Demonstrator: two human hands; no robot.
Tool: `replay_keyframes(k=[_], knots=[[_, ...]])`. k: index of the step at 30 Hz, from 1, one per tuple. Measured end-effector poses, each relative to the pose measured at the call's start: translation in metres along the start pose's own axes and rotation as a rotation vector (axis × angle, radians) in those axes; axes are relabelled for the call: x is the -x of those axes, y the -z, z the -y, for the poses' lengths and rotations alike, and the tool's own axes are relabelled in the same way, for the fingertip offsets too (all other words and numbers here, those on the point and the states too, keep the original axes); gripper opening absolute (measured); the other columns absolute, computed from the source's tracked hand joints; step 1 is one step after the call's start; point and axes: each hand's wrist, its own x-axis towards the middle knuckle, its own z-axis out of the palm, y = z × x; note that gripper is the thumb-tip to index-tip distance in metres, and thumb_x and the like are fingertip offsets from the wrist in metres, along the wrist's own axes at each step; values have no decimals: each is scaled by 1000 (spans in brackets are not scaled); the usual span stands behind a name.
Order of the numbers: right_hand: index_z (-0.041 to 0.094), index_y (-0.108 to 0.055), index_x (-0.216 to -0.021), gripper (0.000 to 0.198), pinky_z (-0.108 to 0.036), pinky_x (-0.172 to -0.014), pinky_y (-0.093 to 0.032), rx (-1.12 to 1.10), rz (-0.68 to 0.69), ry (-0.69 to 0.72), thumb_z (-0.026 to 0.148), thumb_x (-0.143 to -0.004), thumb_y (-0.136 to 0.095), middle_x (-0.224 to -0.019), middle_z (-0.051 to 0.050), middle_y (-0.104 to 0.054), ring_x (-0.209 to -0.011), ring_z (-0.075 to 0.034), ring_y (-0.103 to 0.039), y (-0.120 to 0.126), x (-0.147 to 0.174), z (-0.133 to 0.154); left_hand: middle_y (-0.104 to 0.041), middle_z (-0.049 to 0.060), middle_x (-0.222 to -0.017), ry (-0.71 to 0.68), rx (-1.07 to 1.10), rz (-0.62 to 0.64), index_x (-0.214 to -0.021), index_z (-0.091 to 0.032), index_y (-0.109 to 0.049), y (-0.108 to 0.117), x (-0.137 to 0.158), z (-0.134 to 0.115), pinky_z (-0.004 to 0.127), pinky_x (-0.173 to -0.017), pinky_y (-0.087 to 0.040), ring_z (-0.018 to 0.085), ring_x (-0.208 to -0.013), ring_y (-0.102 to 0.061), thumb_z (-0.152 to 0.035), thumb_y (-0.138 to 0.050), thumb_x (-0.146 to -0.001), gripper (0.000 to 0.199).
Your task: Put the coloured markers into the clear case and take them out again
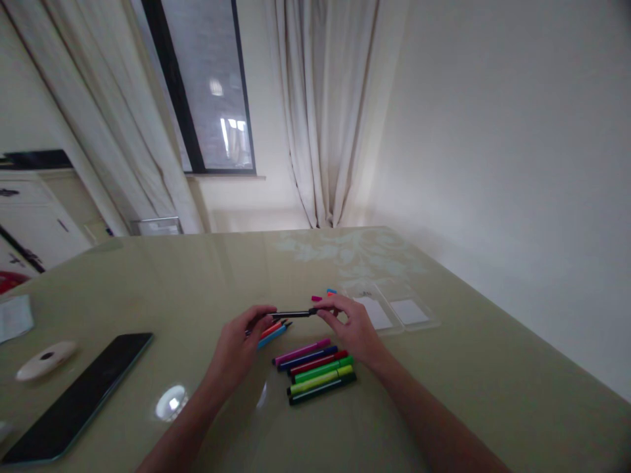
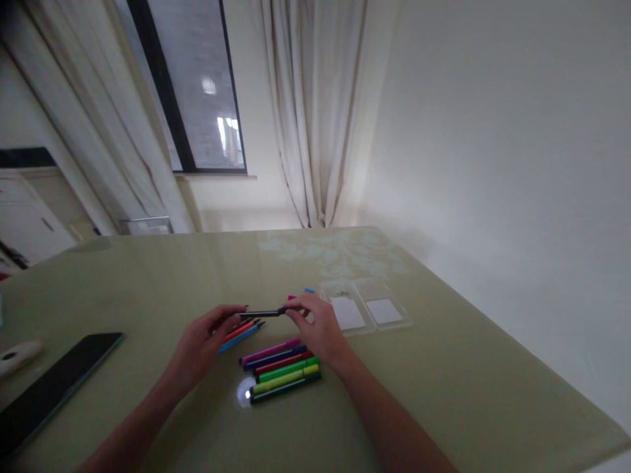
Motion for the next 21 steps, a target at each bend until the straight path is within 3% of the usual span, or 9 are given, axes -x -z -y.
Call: replay_keyframes(k=[9,16,21], knots=[[26,-80,-100,16,-32,-76,-51,72,-147,4,30,-93,-67,-95,-5,-79,-84,-21,-68,9,-3,6,-80,7,-98,36,46,-104,-109,-20,-75,5,1,-9,42,-86,-63,27,-92,-76,-58,-63,-87,46],[26,-82,-98,16,-34,-72,-51,-21,-63,-65,33,-90,-70,-103,-6,-81,-81,-21,-68,1,0,3,-81,8,-97,59,182,-71,-109,-19,-75,-1,2,-10,44,-90,-63,28,-93,-77,-61,-69,-82,51],[24,-82,-96,15,-37,-80,-55,-146,-40,-121,33,-86,-75,-98,-6,-81,-87,-23,-72,1,0,2,-82,10,-99,107,230,-49,-107,-17,-77,-1,3,-12,46,-94,-62,30,-95,-77,-57,-75,-77,50]])
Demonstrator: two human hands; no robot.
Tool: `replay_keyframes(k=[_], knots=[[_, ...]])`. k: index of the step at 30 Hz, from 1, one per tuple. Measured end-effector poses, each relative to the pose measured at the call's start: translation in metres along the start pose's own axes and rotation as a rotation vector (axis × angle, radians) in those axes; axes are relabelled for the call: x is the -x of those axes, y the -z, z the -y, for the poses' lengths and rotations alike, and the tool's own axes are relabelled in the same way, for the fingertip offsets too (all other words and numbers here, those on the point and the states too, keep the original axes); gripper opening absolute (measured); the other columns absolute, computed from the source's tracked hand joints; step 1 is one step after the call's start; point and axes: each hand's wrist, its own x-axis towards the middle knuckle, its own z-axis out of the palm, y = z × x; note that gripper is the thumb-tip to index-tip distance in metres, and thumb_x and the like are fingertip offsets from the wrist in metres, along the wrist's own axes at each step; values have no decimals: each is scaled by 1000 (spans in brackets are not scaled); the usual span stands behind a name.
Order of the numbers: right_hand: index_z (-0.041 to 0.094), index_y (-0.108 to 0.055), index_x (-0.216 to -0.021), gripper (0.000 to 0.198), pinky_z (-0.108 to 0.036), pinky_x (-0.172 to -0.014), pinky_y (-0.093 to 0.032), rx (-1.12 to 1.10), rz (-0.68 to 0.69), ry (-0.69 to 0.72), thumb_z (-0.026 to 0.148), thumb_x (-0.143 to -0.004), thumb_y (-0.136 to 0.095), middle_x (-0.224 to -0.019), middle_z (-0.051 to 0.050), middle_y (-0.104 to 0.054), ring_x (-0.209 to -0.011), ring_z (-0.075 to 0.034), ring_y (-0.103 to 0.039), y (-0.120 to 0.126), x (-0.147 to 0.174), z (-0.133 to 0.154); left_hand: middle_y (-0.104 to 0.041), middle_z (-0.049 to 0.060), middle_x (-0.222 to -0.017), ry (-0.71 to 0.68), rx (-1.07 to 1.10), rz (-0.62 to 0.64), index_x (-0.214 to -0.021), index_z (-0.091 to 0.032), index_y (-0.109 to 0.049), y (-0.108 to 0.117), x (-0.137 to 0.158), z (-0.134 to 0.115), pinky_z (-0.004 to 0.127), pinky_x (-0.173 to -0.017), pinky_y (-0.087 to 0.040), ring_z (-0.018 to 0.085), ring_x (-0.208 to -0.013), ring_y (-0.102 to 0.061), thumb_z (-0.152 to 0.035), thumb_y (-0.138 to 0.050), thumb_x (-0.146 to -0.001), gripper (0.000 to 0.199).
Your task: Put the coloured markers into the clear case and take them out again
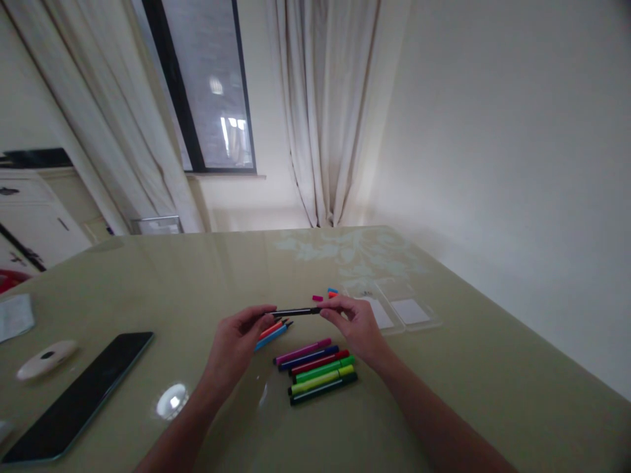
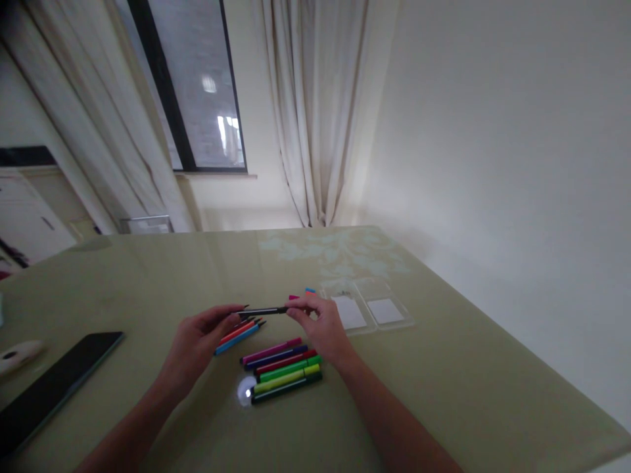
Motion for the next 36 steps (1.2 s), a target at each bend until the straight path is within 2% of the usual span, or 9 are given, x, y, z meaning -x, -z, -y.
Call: replay_keyframes(k=[5,10,14,16,19,22,25,30,36], knots=[[25,-82,-93,13,-39,-84,-56,-31,-8,-1,32,-84,-76,-92,-6,-81,-91,-25,-73,-2,2,-2,-82,10,-98,41,7,-5,-104,-17,-79,-2,3,-3,46,-92,-62,30,-93,-78,-56,-78,-73,50],[24,-82,-91,14,-37,-80,-57,-31,1,-5,34,-82,-79,-88,-6,-81,-85,-24,-74,-3,0,-10,-82,9,-97,-9,-35,1,-103,-18,-79,-5,1,3,43,-86,-63,29,-91,-78,-55,-75,-76,46],[21,-81,-93,21,-36,-82,-57,-23,18,-32,40,-90,-71,-95,-6,-81,-86,-23,-73,3,-8,-15,-81,8,-99,-106,-253,72,-100,-21,-77,-9,1,11,40,-83,-60,27,-90,-75,-51,-65,-85,36],[20,-79,-100,25,-35,-81,-56,52,-57,-43,38,-96,-62,-97,-7,-80,-87,-22,-73,9,-12,-18,-80,7,-97,-141,-401,117,-97,-22,-76,-13,4,13,39,-80,-58,26,-88,-73,-49,-61,-88,32],[19,-77,-104,20,-34,-81,-53,330,-119,-37,27,-97,-59,-98,-8,-79,-86,-22,-71,18,-15,-25,-78,6,-95,-181,-553,192,-93,-24,-76,-16,9,13,38,-81,-55,26,-89,-71,-45,-57,-90,28],[20,-76,-98,16,-36,-87,-50,667,-50,-2,16,-91,-63,-100,-9,-77,-95,-25,-68,22,-13,-33,-77,6,-100,-222,-596,249,-93,-26,-77,-12,8,15,37,-87,-53,26,-95,-70,-44,-57,-91,27],[22,-75,-101,17,-36,-90,-47,844,32,13,14,-90,-65,-104,-9,-76,-102,-27,-65,20,-10,-39,-77,7,-101,-221,-601,201,-94,-25,-78,2,-1,18,37,-87,-53,27,-96,-70,-47,-54,-92,33],[22,-74,-96,11,-36,-89,-46,898,74,-3,16,-89,-68,-104,-10,-74,-102,-28,-63,16,-10,-40,-74,7,-93,-182,-736,155,-87,-23,-74,25,-8,23,36,-80,-51,27,-89,-68,-45,-60,-87,26],[21,-71,-90,10,-34,-88,-44,831,125,-32,14,-90,-64,-100,-6,-75,-98,-25,-65,16,-9,-36,-73,7,-99,-139,-823,109,-95,-22,-73,29,-12,26,37,-87,-49,27,-96,-66,-47,-54,-92,31]])
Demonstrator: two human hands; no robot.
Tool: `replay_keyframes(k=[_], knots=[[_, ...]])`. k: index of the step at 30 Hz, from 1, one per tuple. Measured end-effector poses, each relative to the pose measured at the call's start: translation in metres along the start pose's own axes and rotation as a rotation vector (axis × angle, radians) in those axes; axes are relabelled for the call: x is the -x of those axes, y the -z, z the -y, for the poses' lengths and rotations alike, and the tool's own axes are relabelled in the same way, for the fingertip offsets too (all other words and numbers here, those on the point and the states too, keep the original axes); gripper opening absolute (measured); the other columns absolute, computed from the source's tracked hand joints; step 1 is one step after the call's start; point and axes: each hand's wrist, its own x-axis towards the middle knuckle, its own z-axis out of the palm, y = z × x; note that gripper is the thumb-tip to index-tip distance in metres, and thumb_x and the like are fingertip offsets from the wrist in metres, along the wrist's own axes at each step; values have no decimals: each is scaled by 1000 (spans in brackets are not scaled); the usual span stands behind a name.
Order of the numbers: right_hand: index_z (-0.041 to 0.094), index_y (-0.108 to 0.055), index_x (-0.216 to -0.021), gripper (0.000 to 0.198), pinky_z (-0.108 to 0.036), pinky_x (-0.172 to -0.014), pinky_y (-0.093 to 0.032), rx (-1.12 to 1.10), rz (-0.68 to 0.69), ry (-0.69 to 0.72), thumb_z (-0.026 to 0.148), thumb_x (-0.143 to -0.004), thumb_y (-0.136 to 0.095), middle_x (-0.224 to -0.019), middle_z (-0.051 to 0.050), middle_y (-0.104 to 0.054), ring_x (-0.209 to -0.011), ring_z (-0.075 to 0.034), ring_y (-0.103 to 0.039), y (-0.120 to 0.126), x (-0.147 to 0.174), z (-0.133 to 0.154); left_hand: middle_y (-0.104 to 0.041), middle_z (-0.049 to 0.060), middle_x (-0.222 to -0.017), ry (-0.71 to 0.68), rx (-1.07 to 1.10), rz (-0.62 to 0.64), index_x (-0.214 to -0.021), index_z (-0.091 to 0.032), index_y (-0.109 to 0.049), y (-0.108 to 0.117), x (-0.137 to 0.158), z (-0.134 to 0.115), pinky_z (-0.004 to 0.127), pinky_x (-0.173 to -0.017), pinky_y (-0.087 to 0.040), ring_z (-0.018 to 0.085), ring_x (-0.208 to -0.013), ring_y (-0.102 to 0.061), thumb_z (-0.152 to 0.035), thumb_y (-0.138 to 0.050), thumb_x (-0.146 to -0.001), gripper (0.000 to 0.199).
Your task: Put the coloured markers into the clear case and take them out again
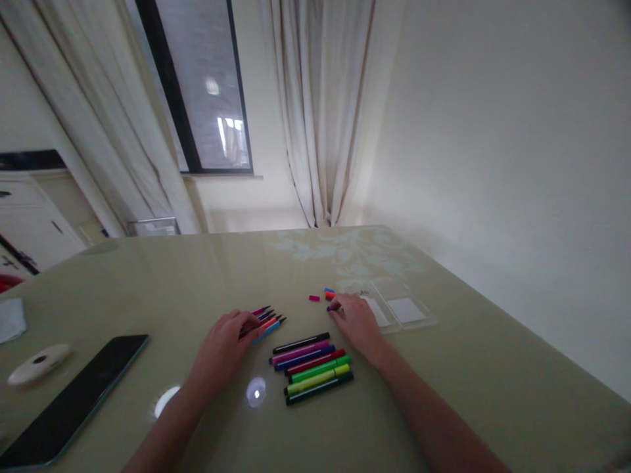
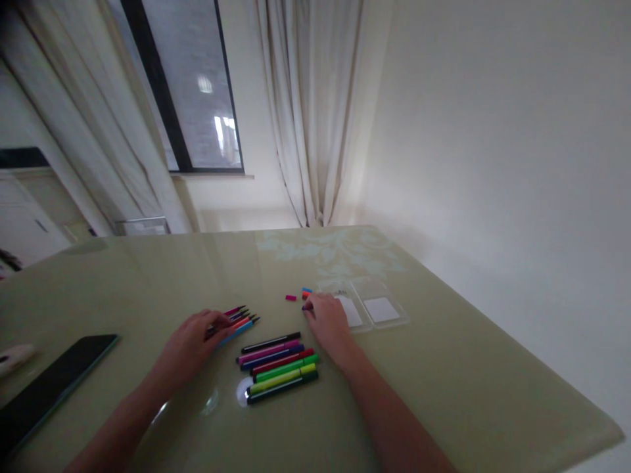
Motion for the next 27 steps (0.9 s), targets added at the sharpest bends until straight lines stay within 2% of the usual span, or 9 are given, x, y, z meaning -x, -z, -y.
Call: replay_keyframes(k=[4,7,10,14,16,18,22,27], knots=[[21,-70,-89,11,-34,-88,-44,-9,9,3,12,-89,-64,-98,-6,-75,-97,-24,-65,0,0,0,-72,10,-101,75,-168,-46,-97,-21,-74,5,-3,12,39,-90,-47,28,-99,-65,-40,-45,-97,35],[21,-70,-88,14,-34,-88,-46,-57,-26,25,9,-85,-64,-97,-6,-74,-96,-24,-65,0,0,2,-71,10,-101,92,-272,-6,-98,-20,-75,8,-3,18,38,-90,-47,28,-99,-65,-33,-44,-97,34],[21,-71,-89,17,-33,-87,-49,-238,-95,66,7,-83,-64,-96,-5,-73,-94,-22,-66,1,1,7,-71,10,-103,78,-304,35,-98,-20,-74,8,-3,17,38,-92,-46,27,-101,-65,-32,-43,-98,33],[21,-75,-94,14,-30,-78,-55,-554,-129,79,15,-87,-65,-96,-5,-75,-83,-18,-69,4,2,16,-72,11,-102,82,-323,25,-96,-19,-70,8,-3,12,41,-91,-47,30,-100,-64,-33,-41,-98,33],[22,-77,-96,13,-32,-79,-57,-658,-125,74,20,-89,-66,-98,-5,-76,-85,-19,-71,6,3,20,-73,11,-100,100,-248,-16,-96,-19,-68,7,-4,8,42,-90,-48,30,-98,-65,-34,-39,-98,33],[22,-78,-98,14,-35,-84,-58,-734,-120,69,25,-89,-68,-100,-6,-78,-89,-20,-73,7,3,22,-73,10,-101,105,-69,-68,-100,-20,-68,6,-5,3,40,-88,-49,28,-97,-66,-38,-40,-97,34],[23,-79,-100,15,-39,-90,-59,-846,-108,71,29,-89,-71,-102,-6,-79,-95,-22,-74,10,4,24,-74,8,-107,-7,297,-90,-109,-22,-70,0,-4,-13,37,-87,-52,25,-98,-68,-46,-47,-95,37],[24,-80,-101,15,-41,-94,-59,-877,-102,99,29,-88,-73,-104,-6,-79,-98,-23,-74,10,6,27,-73,6,-101,-109,390,-43,-104,-24,-74,-8,-1,-25,36,-83,-52,24,-94,-67,-45,-51,-94,33]])
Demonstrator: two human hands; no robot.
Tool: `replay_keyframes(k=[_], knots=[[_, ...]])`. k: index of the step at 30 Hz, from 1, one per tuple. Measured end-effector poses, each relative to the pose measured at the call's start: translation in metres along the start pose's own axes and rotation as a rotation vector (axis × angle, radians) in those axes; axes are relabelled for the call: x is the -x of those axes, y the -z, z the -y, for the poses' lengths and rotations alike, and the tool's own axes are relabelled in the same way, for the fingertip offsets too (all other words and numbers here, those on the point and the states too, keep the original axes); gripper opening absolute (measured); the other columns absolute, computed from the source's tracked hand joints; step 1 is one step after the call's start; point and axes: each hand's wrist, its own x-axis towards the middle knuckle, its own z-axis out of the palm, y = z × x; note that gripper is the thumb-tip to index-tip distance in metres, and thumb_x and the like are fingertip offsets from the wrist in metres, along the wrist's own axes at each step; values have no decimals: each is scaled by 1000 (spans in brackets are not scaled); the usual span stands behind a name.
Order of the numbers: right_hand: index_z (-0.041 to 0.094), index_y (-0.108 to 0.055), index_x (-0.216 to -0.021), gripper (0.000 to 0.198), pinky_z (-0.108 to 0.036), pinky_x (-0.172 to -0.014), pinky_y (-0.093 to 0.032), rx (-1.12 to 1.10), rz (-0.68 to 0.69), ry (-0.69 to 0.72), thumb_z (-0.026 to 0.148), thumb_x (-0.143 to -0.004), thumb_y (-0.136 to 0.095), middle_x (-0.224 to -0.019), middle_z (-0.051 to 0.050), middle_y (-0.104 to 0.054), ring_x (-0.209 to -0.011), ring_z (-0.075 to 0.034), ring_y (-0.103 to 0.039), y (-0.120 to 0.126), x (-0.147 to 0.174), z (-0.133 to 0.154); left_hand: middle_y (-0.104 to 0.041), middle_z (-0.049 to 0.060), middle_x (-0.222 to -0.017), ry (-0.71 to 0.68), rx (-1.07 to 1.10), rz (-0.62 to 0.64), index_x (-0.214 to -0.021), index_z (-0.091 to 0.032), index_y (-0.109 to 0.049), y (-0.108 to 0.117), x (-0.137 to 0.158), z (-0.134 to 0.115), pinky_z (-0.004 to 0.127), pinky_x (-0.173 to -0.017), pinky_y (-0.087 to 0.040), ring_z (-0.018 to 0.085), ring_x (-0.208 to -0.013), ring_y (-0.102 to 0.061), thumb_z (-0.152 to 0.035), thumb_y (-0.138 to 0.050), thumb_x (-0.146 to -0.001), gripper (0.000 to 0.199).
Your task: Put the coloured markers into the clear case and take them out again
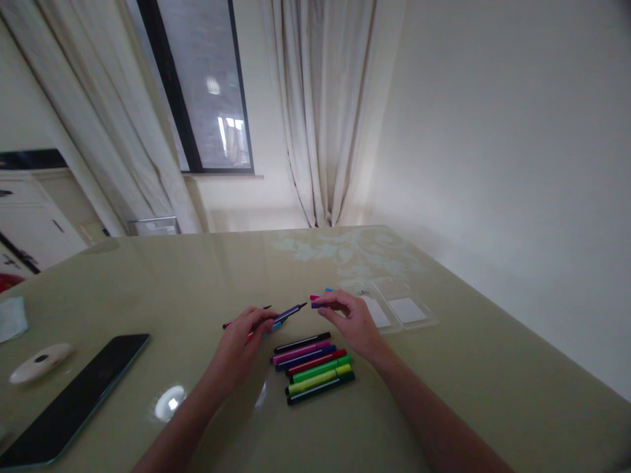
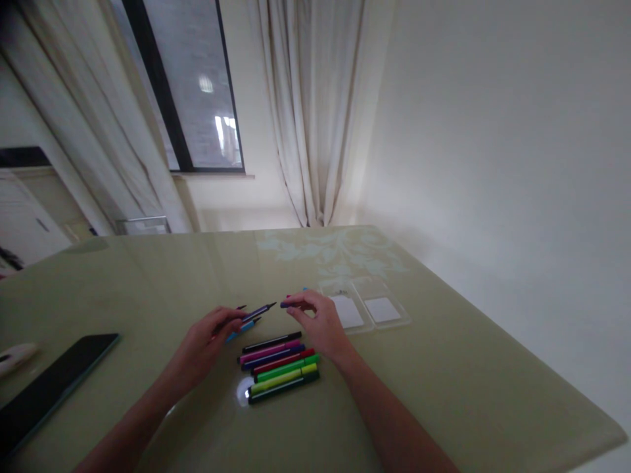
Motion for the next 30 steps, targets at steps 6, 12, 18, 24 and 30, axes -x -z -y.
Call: replay_keyframes(k=[6,12,18,24,30], knots=[[25,-80,-101,15,-42,-96,-58,-7,2,9,30,-87,-74,-105,-6,-79,-100,-24,-73,-1,1,2,-72,5,-96,-35,31,25,-104,-24,-74,-2,2,-4,34,-81,-51,23,-90,-67,-42,-52,-95,29],[25,-80,-101,15,-40,-94,-58,-35,-8,19,30,-89,-73,-105,-6,-79,-100,-23,-72,-2,1,3,-71,4,-94,-35,42,28,-104,-24,-73,-4,3,-5,33,-79,-51,22,-86,-66,-40,-52,-96,28],[26,-81,-97,13,-39,-90,-56,18,20,4,27,-85,-76,-99,-5,-80,-100,-24,-72,-3,2,7,-71,5,-93,-40,63,30,-102,-23,-74,-7,5,-13,32,-78,-51,21,-84,-65,-40,-54,-95,27],[28,-82,-95,12,-41,-90,-55,60,56,-12,30,-85,-76,-91,-3,-80,-93,-24,-72,-3,4,14,-78,4,-90,16,150,33,-102,-24,-78,-11,8,-20,30,-71,-54,21,-80,-69,-45,-64,-89,29],[26,-82,-91,11,-36,-80,-55,45,93,-30,33,-83,-78,-84,-3,-78,-81,-21,-70,-6,7,15,-78,4,-86,-31,141,-17,-101,-24,-81,-11,12,-22,29,-69,-55,20,-75,-71,-43,-62,-91,29]])
